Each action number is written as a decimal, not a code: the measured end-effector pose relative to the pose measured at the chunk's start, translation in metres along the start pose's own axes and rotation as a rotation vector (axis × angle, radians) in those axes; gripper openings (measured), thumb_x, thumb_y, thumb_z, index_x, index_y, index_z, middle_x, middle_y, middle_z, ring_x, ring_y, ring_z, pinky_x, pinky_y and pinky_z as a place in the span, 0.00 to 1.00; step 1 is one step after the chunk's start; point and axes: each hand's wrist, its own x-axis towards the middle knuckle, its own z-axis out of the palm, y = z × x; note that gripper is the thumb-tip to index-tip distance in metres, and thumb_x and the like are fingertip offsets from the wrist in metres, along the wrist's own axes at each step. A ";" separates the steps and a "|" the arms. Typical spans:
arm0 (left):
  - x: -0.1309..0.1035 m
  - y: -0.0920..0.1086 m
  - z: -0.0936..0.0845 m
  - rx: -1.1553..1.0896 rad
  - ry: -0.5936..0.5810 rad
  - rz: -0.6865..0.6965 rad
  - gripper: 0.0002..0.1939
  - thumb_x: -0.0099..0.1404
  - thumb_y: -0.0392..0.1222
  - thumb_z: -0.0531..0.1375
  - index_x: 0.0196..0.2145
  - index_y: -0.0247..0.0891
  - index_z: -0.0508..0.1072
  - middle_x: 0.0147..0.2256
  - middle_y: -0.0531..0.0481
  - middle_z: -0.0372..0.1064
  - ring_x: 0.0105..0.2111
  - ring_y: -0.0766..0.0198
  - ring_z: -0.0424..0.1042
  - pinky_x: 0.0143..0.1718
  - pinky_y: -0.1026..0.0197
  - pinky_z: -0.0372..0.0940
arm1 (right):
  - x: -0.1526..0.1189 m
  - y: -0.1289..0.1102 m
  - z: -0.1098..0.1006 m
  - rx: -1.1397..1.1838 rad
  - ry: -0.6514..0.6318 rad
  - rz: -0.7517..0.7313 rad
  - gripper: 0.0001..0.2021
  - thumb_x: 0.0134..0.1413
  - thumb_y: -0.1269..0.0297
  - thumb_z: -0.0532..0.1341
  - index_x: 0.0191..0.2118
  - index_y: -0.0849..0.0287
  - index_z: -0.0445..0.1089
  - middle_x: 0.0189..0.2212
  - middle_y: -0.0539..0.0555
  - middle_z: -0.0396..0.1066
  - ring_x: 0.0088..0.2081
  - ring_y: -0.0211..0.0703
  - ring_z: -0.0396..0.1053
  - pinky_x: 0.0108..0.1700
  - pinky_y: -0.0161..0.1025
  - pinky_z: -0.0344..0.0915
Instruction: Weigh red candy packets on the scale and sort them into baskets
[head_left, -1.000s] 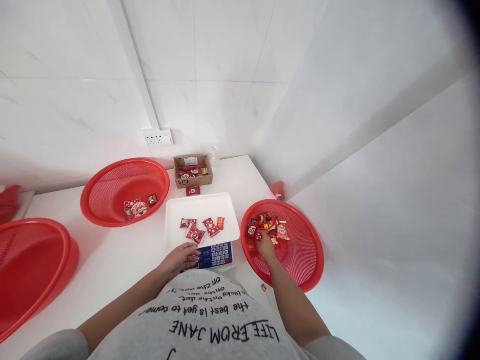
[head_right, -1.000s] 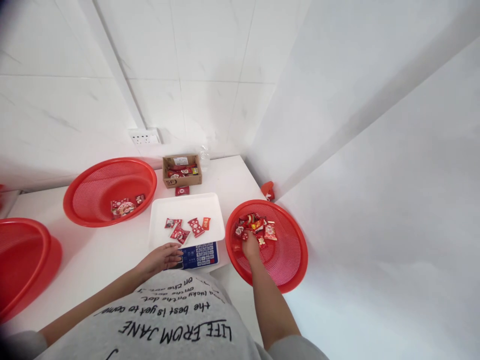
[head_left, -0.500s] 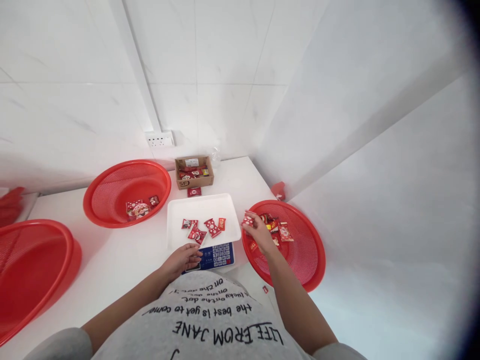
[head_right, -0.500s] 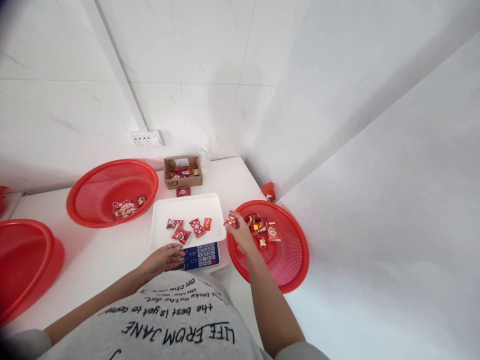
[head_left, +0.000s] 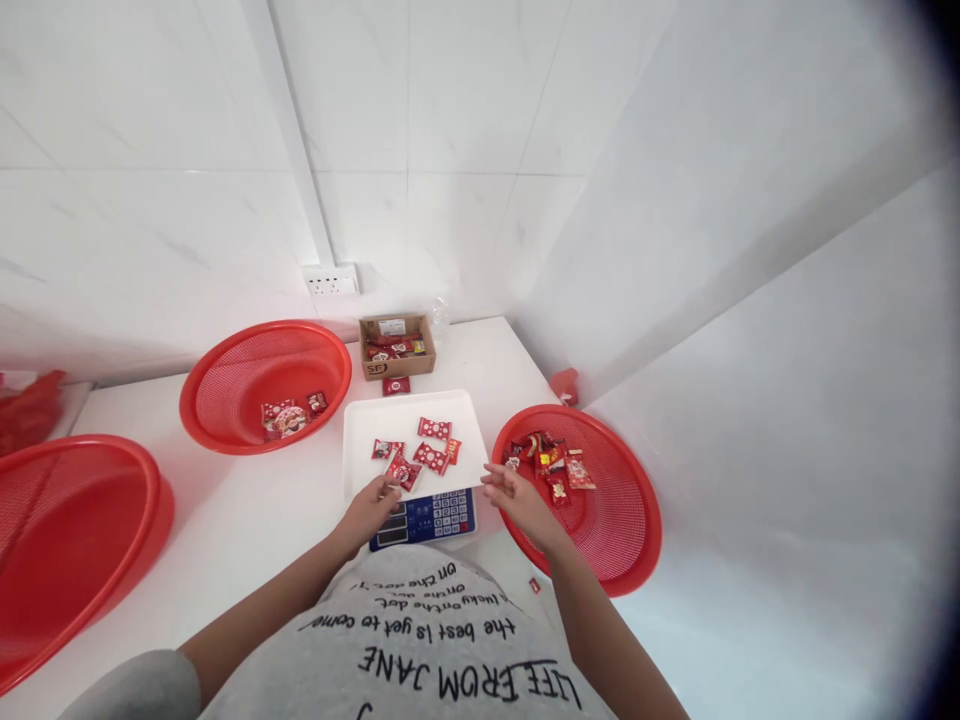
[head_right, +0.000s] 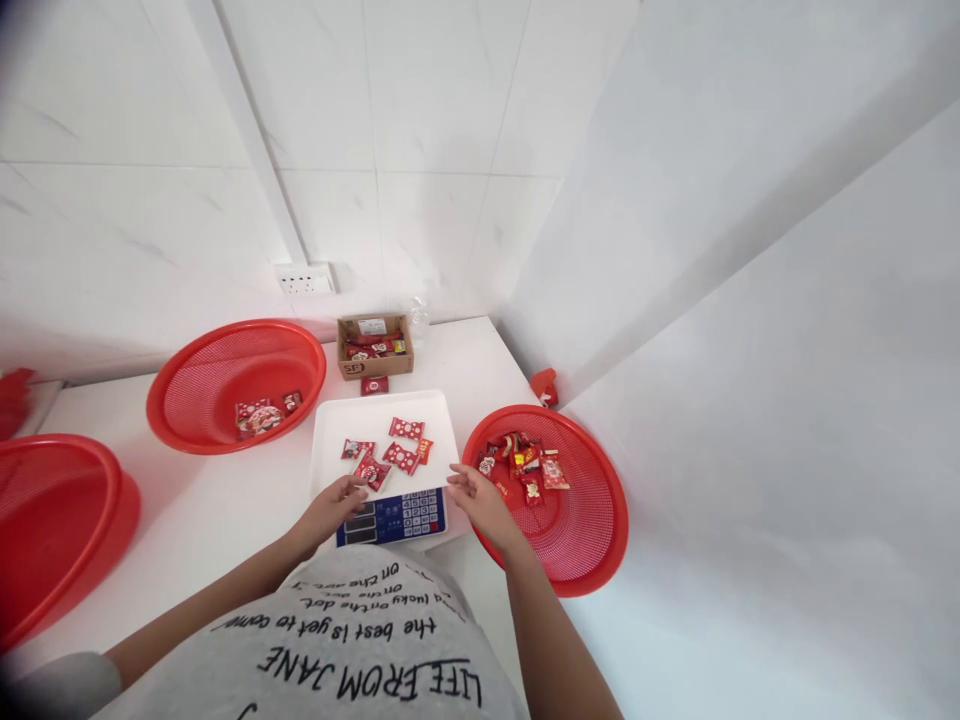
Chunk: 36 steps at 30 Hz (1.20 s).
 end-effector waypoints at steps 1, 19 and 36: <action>0.005 0.002 0.000 0.037 0.012 0.027 0.17 0.54 0.49 0.58 0.40 0.38 0.68 0.36 0.49 0.70 0.36 0.60 0.70 0.37 0.59 0.64 | -0.004 0.004 0.001 -0.001 0.007 0.013 0.24 0.47 0.60 0.60 0.51 0.60 0.63 0.44 0.59 0.69 0.46 0.45 0.67 0.49 0.45 0.63; 0.067 0.030 0.033 0.908 0.188 0.460 0.37 0.59 0.57 0.55 0.62 0.42 0.50 0.65 0.37 0.34 0.63 0.40 0.32 0.57 0.33 0.34 | -0.042 0.064 0.004 -0.843 0.173 0.242 0.36 0.50 0.63 0.56 0.64 0.63 0.45 0.59 0.63 0.56 0.58 0.54 0.58 0.54 0.46 0.57; 0.093 0.023 0.035 1.229 0.000 0.794 0.27 0.62 0.54 0.53 0.59 0.54 0.57 0.65 0.42 0.40 0.62 0.45 0.43 0.56 0.33 0.28 | -0.037 0.081 -0.001 -0.863 0.219 0.272 0.25 0.54 0.65 0.50 0.60 0.54 0.57 0.49 0.60 0.69 0.46 0.57 0.69 0.41 0.46 0.63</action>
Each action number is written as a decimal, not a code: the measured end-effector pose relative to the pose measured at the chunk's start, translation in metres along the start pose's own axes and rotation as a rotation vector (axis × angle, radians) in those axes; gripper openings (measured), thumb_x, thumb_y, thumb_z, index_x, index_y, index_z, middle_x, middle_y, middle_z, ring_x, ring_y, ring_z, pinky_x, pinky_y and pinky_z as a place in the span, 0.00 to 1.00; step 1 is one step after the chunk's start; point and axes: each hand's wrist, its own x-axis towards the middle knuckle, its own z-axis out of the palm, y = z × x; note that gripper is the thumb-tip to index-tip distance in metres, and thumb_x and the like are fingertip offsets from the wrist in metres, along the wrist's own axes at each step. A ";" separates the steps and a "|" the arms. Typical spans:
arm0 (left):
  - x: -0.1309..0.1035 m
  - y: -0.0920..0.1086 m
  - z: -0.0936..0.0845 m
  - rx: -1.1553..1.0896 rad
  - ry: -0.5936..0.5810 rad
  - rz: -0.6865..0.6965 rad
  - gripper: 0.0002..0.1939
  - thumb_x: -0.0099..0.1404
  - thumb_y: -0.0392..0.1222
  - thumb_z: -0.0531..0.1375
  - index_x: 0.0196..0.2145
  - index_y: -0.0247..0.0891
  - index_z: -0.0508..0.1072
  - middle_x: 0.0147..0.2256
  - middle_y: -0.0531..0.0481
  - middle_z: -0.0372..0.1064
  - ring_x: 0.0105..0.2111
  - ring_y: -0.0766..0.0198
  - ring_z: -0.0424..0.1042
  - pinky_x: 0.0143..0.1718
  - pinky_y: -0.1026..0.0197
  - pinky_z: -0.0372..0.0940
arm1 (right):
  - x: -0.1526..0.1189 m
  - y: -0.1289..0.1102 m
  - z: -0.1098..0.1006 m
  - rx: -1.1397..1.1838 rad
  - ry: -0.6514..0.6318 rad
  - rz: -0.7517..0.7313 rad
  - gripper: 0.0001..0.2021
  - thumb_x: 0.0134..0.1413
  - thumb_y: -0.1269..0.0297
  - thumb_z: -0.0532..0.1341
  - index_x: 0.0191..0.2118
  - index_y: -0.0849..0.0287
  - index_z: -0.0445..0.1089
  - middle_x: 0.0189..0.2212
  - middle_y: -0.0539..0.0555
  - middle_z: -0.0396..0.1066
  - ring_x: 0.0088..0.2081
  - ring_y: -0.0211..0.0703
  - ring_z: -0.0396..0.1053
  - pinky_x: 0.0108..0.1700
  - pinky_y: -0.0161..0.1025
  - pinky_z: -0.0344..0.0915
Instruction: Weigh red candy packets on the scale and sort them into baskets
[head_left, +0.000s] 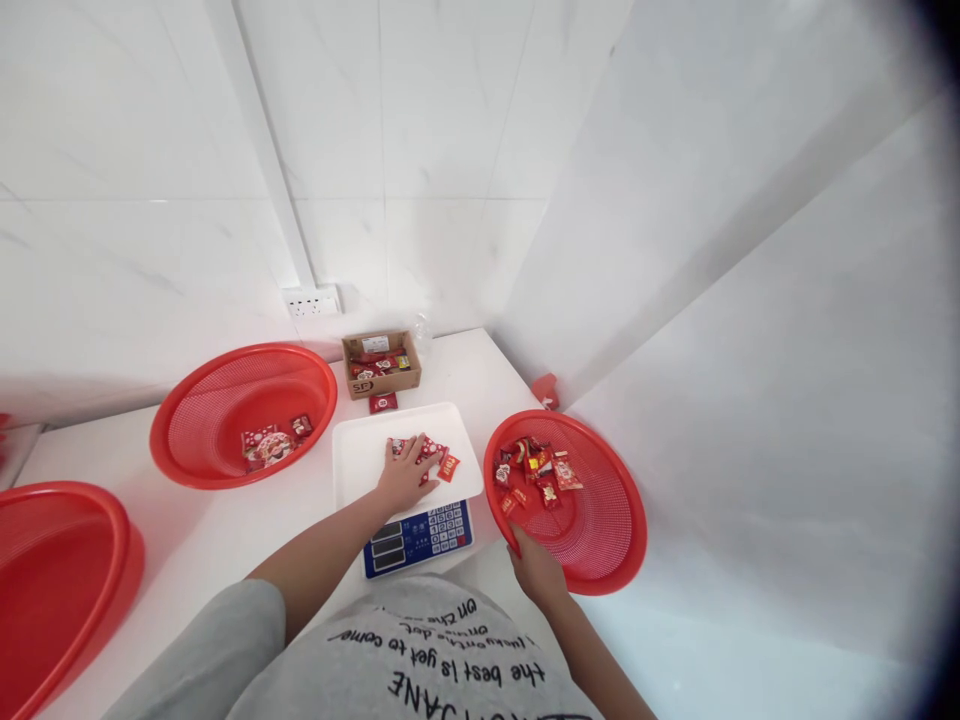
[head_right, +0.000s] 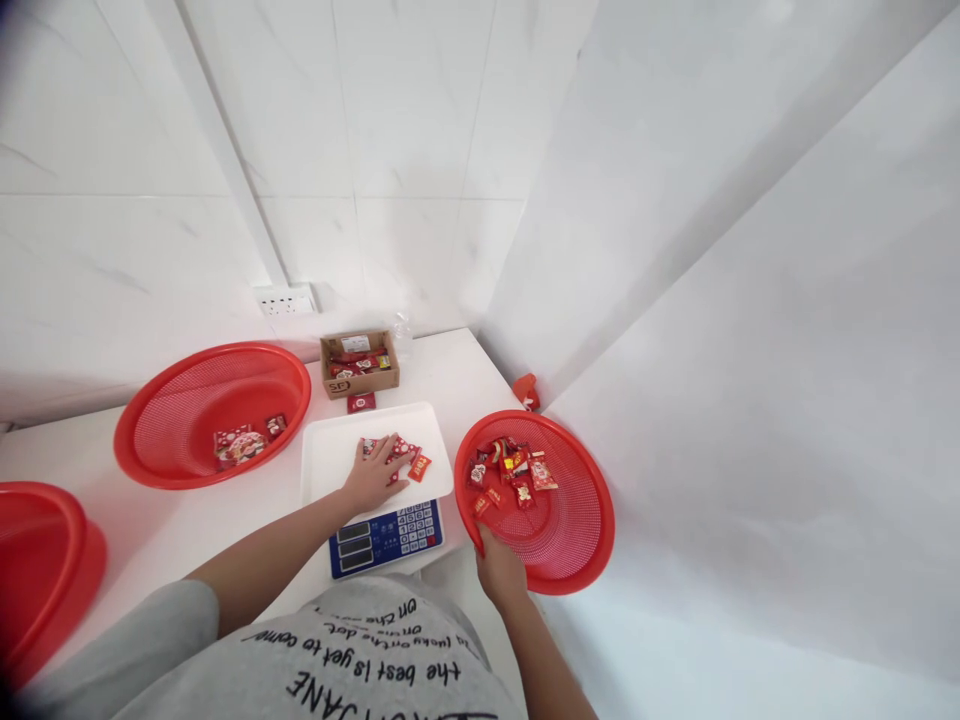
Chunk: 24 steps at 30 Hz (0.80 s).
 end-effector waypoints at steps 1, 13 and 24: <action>-0.003 -0.005 -0.002 0.001 -0.011 0.021 0.27 0.62 0.54 0.54 0.59 0.54 0.57 0.65 0.42 0.40 0.62 0.46 0.43 0.56 0.33 0.28 | 0.001 0.002 0.001 0.028 0.007 -0.002 0.25 0.53 0.66 0.51 0.59 0.52 0.58 0.48 0.59 0.70 0.45 0.58 0.70 0.42 0.47 0.63; -0.006 0.018 -0.006 0.018 0.027 0.233 0.31 0.61 0.59 0.52 0.60 0.48 0.56 0.63 0.43 0.45 0.63 0.45 0.39 0.58 0.35 0.26 | 0.001 0.002 0.001 0.045 0.033 -0.006 0.27 0.49 0.70 0.51 0.58 0.52 0.60 0.48 0.57 0.70 0.46 0.56 0.69 0.42 0.47 0.64; -0.014 0.015 -0.015 -0.029 -0.001 0.252 0.18 0.64 0.50 0.52 0.46 0.38 0.70 0.52 0.41 0.65 0.61 0.50 0.48 0.61 0.40 0.32 | -0.001 -0.002 -0.002 0.004 0.021 0.011 0.26 0.51 0.67 0.50 0.58 0.54 0.60 0.47 0.58 0.70 0.44 0.57 0.70 0.40 0.46 0.63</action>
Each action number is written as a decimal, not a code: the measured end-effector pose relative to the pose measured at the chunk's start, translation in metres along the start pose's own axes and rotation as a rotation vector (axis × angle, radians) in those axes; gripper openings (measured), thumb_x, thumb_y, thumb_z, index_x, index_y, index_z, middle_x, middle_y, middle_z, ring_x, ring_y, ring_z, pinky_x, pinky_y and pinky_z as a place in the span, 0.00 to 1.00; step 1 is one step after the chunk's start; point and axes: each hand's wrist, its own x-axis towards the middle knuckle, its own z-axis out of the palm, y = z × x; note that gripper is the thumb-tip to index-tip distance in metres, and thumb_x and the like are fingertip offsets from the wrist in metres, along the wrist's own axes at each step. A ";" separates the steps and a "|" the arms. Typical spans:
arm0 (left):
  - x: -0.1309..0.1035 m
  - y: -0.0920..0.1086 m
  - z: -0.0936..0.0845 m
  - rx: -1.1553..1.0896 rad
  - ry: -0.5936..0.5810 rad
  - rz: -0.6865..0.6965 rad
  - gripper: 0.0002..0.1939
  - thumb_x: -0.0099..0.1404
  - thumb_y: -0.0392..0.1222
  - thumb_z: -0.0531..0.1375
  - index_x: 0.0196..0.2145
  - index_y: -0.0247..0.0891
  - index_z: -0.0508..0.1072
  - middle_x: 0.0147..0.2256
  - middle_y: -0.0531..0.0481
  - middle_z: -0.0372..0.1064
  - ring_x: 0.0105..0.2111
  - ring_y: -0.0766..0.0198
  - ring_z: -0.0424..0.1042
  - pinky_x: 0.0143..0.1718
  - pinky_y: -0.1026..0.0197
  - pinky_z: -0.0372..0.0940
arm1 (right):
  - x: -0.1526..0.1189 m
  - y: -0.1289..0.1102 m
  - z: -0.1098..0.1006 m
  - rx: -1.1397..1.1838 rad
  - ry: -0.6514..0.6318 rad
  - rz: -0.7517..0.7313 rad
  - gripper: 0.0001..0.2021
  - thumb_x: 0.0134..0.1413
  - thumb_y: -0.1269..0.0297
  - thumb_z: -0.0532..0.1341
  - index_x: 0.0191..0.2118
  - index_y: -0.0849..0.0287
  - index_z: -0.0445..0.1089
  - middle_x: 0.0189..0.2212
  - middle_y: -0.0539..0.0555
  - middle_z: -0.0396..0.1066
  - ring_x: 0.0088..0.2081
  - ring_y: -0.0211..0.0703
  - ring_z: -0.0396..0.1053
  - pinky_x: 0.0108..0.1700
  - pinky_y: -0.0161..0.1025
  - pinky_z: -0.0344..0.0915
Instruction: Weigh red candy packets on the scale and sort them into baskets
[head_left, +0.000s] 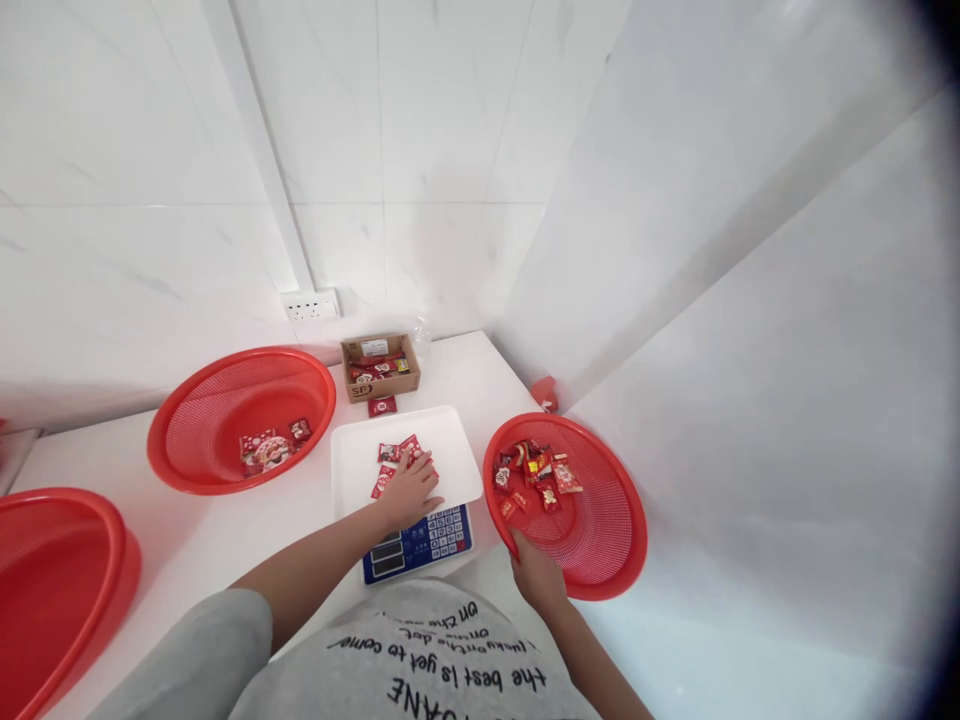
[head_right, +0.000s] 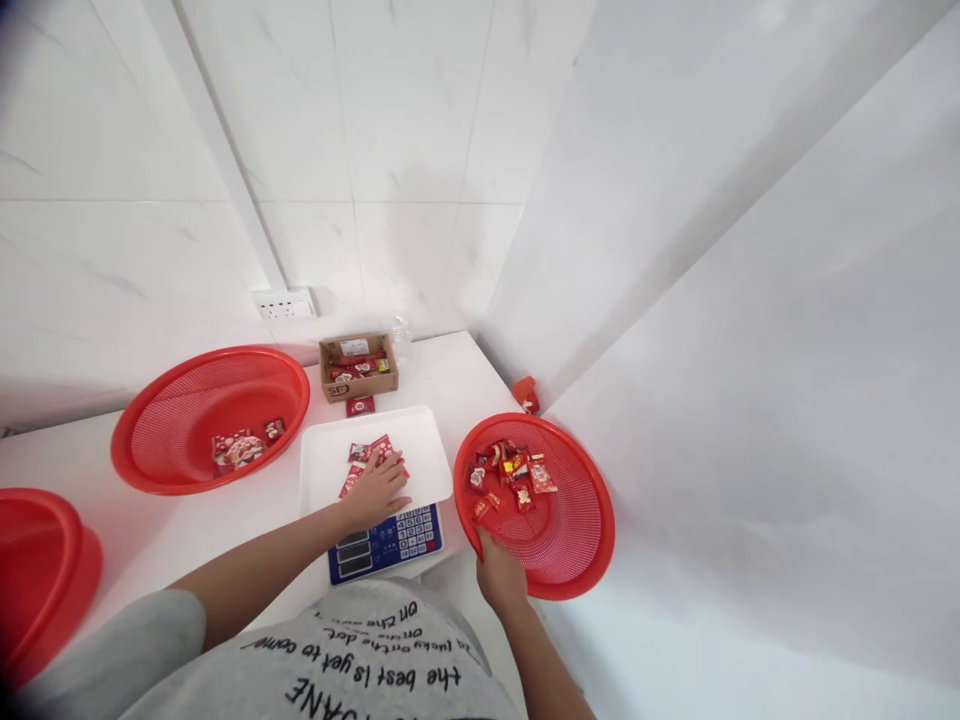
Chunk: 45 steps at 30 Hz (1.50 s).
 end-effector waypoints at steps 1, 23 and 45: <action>-0.004 -0.002 0.000 0.009 0.009 -0.010 0.17 0.64 0.49 0.52 0.46 0.38 0.70 0.52 0.41 0.65 0.61 0.50 0.49 0.61 0.40 0.31 | 0.000 0.000 0.000 -0.006 -0.006 0.003 0.26 0.51 0.67 0.50 0.58 0.54 0.59 0.48 0.58 0.70 0.45 0.56 0.69 0.40 0.45 0.63; -0.014 -0.036 -0.001 0.030 0.047 -0.161 0.26 0.60 0.51 0.56 0.57 0.51 0.62 0.63 0.45 0.47 0.62 0.43 0.44 0.58 0.36 0.34 | 0.013 -0.001 -0.004 -0.015 0.007 -0.024 0.26 0.51 0.69 0.50 0.58 0.54 0.60 0.45 0.59 0.71 0.43 0.56 0.70 0.40 0.46 0.63; -0.156 -0.108 -0.040 0.161 0.243 -1.026 0.27 0.68 0.49 0.42 0.59 0.31 0.57 0.59 0.36 0.56 0.62 0.47 0.45 0.57 0.34 0.37 | 0.013 -0.003 -0.005 -0.148 -0.076 0.022 0.26 0.56 0.67 0.46 0.61 0.54 0.52 0.54 0.56 0.64 0.49 0.48 0.67 0.44 0.41 0.62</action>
